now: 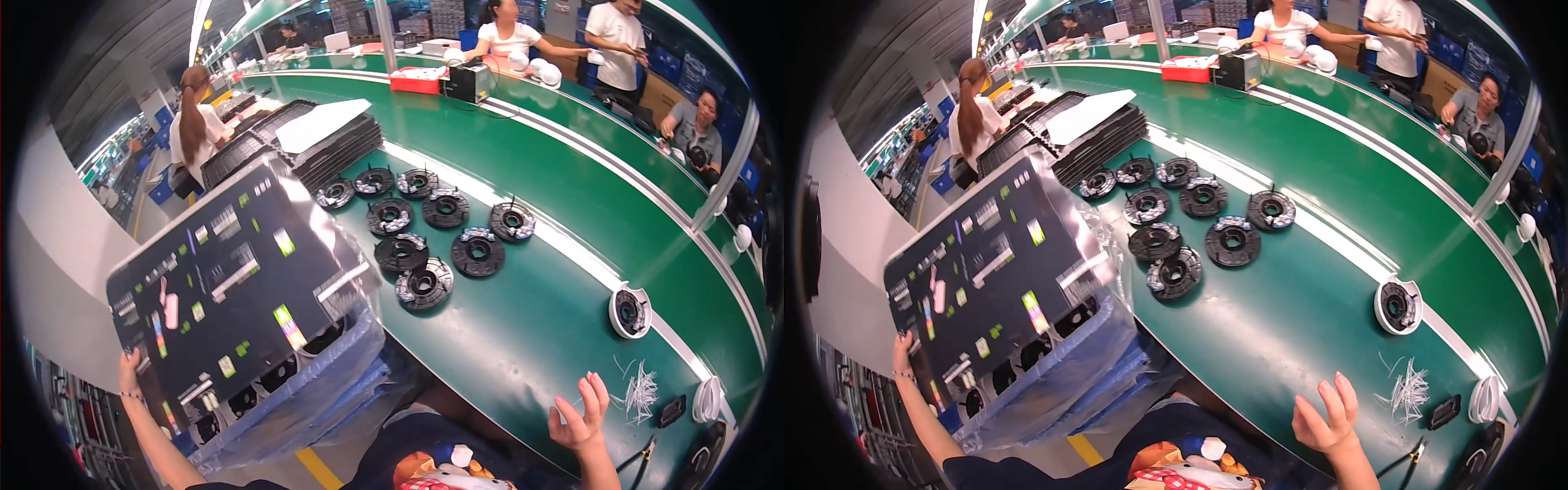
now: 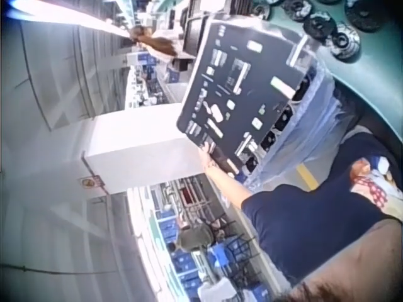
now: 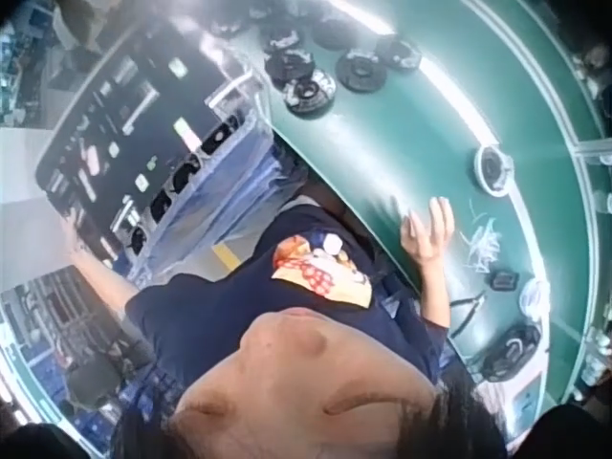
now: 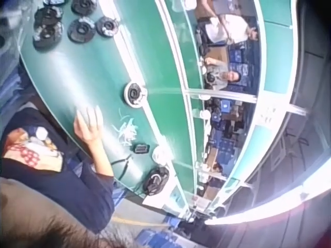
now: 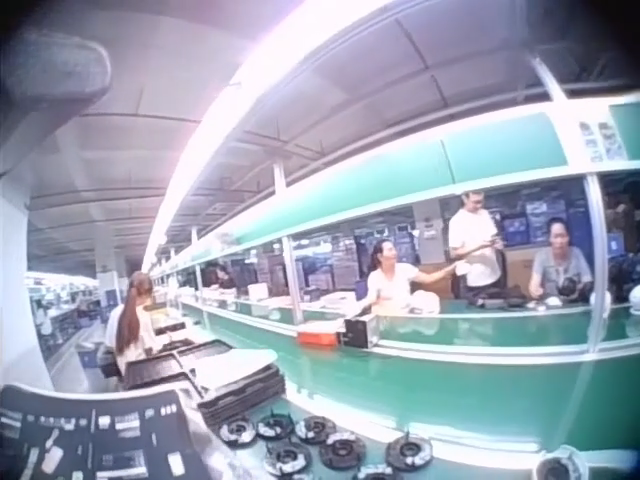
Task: Assembling electronic light components into plastic housings on a factory production line.
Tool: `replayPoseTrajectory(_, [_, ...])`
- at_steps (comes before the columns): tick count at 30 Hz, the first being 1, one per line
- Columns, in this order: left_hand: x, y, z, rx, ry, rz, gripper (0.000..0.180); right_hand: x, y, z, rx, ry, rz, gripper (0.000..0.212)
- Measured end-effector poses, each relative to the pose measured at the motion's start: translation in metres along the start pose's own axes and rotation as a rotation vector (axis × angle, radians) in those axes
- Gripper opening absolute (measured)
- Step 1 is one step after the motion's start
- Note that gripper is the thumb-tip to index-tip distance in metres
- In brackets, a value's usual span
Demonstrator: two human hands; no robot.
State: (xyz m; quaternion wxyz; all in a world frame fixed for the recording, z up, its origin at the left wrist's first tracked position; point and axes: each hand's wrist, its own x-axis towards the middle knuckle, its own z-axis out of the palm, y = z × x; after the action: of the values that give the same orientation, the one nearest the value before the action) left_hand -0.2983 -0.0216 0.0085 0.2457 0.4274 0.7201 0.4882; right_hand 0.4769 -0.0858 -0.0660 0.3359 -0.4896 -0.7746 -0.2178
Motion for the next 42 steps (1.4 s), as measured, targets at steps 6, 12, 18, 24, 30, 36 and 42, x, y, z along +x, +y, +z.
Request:
replayPoseTrajectory(6, [-0.014, -0.034, 0.017, 0.108, -0.024, -0.143, 0.016, 0.011, -0.003, 0.022, 0.055, -0.055, -0.013, 0.031])
replayPoseTrajectory(12, [-0.006, -0.055, 0.005, 0.258, -0.041, -0.181, 0.018, 0.006, -0.012, 0.034, 0.1, -0.088, 0.07, 0.03])
replayPoseTrajectory(18, [0.004, -0.075, -0.006, 0.796, 0.129, -0.207, 0.032, -0.001, -0.013, 0.036, 0.17, -0.133, 0.109, 0.031])
replayPoseTrajectory(24, [0.007, -0.064, 0.02, 1.188, 0.295, -0.54, 0.064, -0.005, -0.007, 0.039, 0.16, -0.138, 0.198, 0.032])
replayPoseTrajectory(30, [-0.026, 0.031, 0.077, 1.311, 0.359, -0.532, 0.061, -0.006, -0.001, 0.033, 0.159, -0.142, 0.243, 0.032])
replayPoseTrajectory(36, [-0.014, 0.04, 0.105, 1.243, 0.559, 0.289, 0.062, -0.004, -0.004, 0.04, 0.194, -0.163, 0.263, 0.031])
replayPoseTrajectory(42, [-0.002, 0.0, 0.174, 1.258, 0.167, -0.305, 0.072, -0.009, 0.003, 0.039, 0.191, -0.188, 0.261, 0.033])
